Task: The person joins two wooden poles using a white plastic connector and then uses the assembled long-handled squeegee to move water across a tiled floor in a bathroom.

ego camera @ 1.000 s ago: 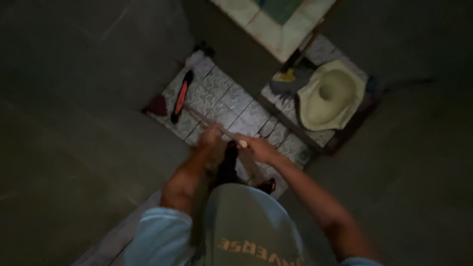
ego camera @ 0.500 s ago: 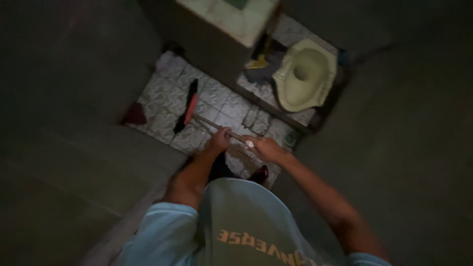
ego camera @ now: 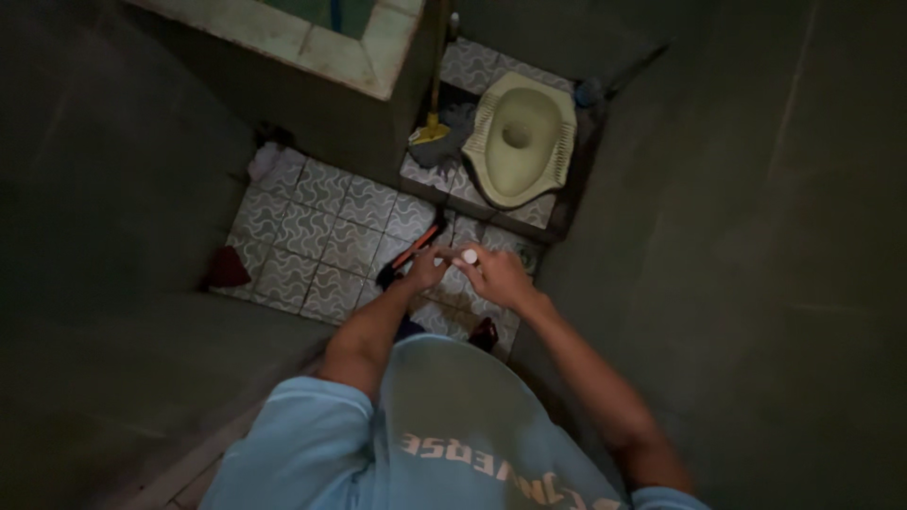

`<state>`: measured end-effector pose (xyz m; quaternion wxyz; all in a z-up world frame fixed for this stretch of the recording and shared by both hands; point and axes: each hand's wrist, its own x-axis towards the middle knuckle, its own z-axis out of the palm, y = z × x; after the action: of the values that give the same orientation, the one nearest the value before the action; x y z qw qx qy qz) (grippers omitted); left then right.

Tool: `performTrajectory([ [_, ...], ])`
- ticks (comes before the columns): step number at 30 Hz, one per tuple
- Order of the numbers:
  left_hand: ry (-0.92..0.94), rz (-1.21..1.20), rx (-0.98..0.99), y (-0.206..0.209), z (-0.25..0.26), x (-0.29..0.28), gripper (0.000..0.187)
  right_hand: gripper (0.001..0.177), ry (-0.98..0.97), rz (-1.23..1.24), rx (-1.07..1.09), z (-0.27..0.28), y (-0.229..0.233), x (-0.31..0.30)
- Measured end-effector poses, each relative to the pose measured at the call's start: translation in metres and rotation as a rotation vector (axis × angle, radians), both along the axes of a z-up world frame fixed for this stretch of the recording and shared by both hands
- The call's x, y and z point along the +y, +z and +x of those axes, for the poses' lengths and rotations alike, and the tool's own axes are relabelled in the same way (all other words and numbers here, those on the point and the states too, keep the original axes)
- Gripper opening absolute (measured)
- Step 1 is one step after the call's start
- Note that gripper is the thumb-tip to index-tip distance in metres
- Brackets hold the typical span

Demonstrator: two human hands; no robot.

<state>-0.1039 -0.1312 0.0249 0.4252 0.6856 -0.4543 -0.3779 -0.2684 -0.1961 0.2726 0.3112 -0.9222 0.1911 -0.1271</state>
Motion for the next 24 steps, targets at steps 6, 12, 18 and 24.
performTrajectory([
  [6, -0.014, -0.098, 0.053, 0.007, 0.010, -0.005, 0.019, 0.024, -0.124, 0.031, -0.114, -0.004, 0.006, -0.006],
  [12, 0.003, -0.074, -0.064, 0.021, 0.038, 0.004, 0.021, 0.022, -0.215, 0.158, -0.234, 0.013, 0.037, -0.012],
  [18, 0.111, 0.134, -0.160, 0.032, 0.063, 0.016, 0.030, 0.025, -0.055, 0.270, -0.451, 0.041, 0.045, -0.024],
  [24, 0.296, -0.149, -0.124, 0.019, 0.096, 0.034, 0.028, 0.024, 0.014, 0.410, -0.486, 0.089, 0.016, -0.035],
])
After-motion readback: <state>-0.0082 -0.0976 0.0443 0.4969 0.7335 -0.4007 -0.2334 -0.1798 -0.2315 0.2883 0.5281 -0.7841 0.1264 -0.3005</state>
